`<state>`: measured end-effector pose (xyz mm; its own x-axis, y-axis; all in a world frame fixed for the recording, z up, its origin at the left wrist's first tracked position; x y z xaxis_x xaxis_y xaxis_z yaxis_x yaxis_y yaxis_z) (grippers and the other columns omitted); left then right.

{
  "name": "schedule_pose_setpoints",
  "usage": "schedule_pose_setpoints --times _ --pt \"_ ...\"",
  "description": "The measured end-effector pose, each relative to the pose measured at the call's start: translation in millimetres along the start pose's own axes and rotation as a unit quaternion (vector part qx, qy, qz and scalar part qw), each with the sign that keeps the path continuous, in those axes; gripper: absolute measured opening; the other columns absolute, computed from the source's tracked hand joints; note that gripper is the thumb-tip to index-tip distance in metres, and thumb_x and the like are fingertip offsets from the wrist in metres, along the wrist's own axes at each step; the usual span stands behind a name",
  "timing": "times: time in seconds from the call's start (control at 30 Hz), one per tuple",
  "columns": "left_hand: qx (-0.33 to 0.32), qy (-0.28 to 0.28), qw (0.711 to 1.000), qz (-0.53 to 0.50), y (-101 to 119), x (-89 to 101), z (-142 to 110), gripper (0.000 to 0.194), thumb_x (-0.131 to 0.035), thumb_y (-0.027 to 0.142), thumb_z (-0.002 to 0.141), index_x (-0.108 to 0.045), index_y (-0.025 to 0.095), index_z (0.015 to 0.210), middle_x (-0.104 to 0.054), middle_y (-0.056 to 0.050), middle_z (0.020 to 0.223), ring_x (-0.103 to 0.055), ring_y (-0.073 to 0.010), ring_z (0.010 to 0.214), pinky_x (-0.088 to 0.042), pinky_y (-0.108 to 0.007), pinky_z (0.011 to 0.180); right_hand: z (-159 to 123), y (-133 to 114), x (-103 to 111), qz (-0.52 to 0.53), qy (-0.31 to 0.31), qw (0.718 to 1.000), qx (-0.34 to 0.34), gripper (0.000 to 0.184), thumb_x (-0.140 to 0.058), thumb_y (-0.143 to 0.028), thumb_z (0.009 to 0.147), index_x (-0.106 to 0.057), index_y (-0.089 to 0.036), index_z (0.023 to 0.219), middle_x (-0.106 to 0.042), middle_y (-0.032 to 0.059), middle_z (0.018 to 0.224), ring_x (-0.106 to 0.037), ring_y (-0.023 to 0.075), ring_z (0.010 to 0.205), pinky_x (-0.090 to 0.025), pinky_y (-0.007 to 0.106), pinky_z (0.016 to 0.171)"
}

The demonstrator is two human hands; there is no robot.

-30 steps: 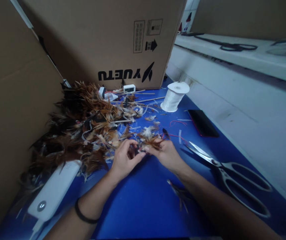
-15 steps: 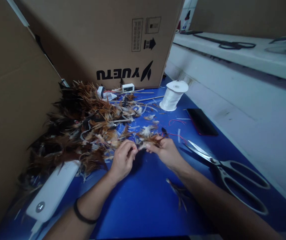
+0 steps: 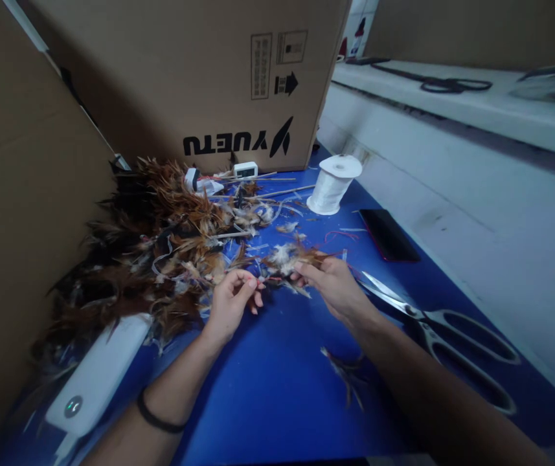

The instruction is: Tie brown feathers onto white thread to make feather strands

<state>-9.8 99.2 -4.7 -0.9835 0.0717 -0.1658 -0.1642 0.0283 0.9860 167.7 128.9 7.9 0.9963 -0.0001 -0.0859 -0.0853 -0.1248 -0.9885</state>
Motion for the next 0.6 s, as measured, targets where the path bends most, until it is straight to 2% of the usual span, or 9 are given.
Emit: schedule_pose_setpoints --times 0.17,0.23,0.3,0.37,0.47,0.53,0.6 --pt "0.024 0.006 1.000 0.004 -6 0.1 0 0.022 -0.068 0.031 0.071 -0.057 0.013 0.079 -0.058 0.001 0.057 -0.054 -0.0083 0.048 -0.043 -0.018 0.043 7 -3 12 0.019 0.050 0.999 0.010 0.022 -0.071 -0.029 0.060 -0.059 -0.015 0.071 -0.063 0.0031 0.062 -0.057 0.0151 0.055 -0.043 0.028 0.050" --pt "0.028 0.006 1.000 0.004 -7 -0.7 0 0.022 -0.068 0.030 0.070 -0.058 0.013 0.080 -0.059 0.001 0.058 -0.055 -0.0086 0.048 -0.044 -0.018 0.043 10 -2 14 -0.028 0.046 0.998 0.020 0.024 -0.071 -0.031 0.060 -0.059 -0.015 0.074 -0.064 0.0041 0.064 -0.058 0.0163 0.056 -0.044 0.029 0.051" --pt "0.027 0.003 1.000 0.001 -7 -1.8 0 0.022 -0.068 0.030 0.070 -0.058 0.013 0.081 -0.061 0.001 0.060 -0.056 -0.0089 0.048 -0.045 -0.019 0.043 10 -5 14 -0.126 0.036 0.989 0.062 0.024 -0.068 -0.030 0.064 -0.060 -0.016 0.081 -0.065 0.0061 0.072 -0.061 0.0189 0.062 -0.047 0.032 0.056" --pt "0.023 0.001 1.000 0.005 -6 -2.3 0 0.022 -0.067 0.030 0.071 -0.058 0.013 0.081 -0.063 0.000 0.062 -0.057 -0.0091 0.049 -0.045 -0.019 0.043 3 -19 12 -0.248 0.047 0.955 0.158 0.027 -0.063 -0.025 0.069 -0.060 -0.017 0.095 -0.065 0.0094 0.090 -0.062 0.0231 0.079 -0.048 0.036 0.067" --pt "0.014 0.001 1.000 0.021 -4 -2.2 -1 0.021 -0.066 0.030 0.072 -0.057 0.013 0.081 -0.062 0.000 0.061 -0.056 -0.0087 0.049 -0.044 -0.018 0.044 -19 -43 -4 -0.364 0.054 0.873 0.320 0.032 -0.054 -0.016 0.076 -0.058 -0.020 0.107 -0.060 0.0104 0.109 -0.054 0.0252 0.104 -0.043 0.043 0.087" --pt "0.009 0.000 0.999 0.032 -3 -2.0 -2 0.020 -0.065 0.030 0.073 -0.057 0.013 0.081 -0.060 0.002 0.055 -0.055 -0.0084 0.047 -0.044 -0.018 0.044 -31 -50 -22 -0.379 -0.008 0.848 0.371 0.026 -0.051 -0.015 0.079 -0.061 -0.022 0.103 -0.061 0.0079 0.105 -0.053 0.0229 0.103 -0.040 0.042 0.091" --pt "0.005 -0.003 0.999 0.037 -3 -2.3 -3 0.019 -0.064 0.030 0.074 -0.056 0.014 0.080 -0.058 0.002 0.052 -0.054 -0.0085 0.047 -0.044 -0.018 0.045 -40 -48 -39 -0.389 -0.078 0.836 0.379 0.018 -0.053 -0.019 0.082 -0.063 -0.022 0.097 -0.063 0.0064 0.099 -0.055 0.0212 0.097 -0.041 0.040 0.088"
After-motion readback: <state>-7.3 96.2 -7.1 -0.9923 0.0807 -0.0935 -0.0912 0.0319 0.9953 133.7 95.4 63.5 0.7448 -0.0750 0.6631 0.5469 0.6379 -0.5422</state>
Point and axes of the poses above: each hand's wrist, its own z-axis towards the middle knuckle, its own x-axis out of the back of the hand, y = z × x, the point moved 7 cm from there along z, towards the middle knuckle
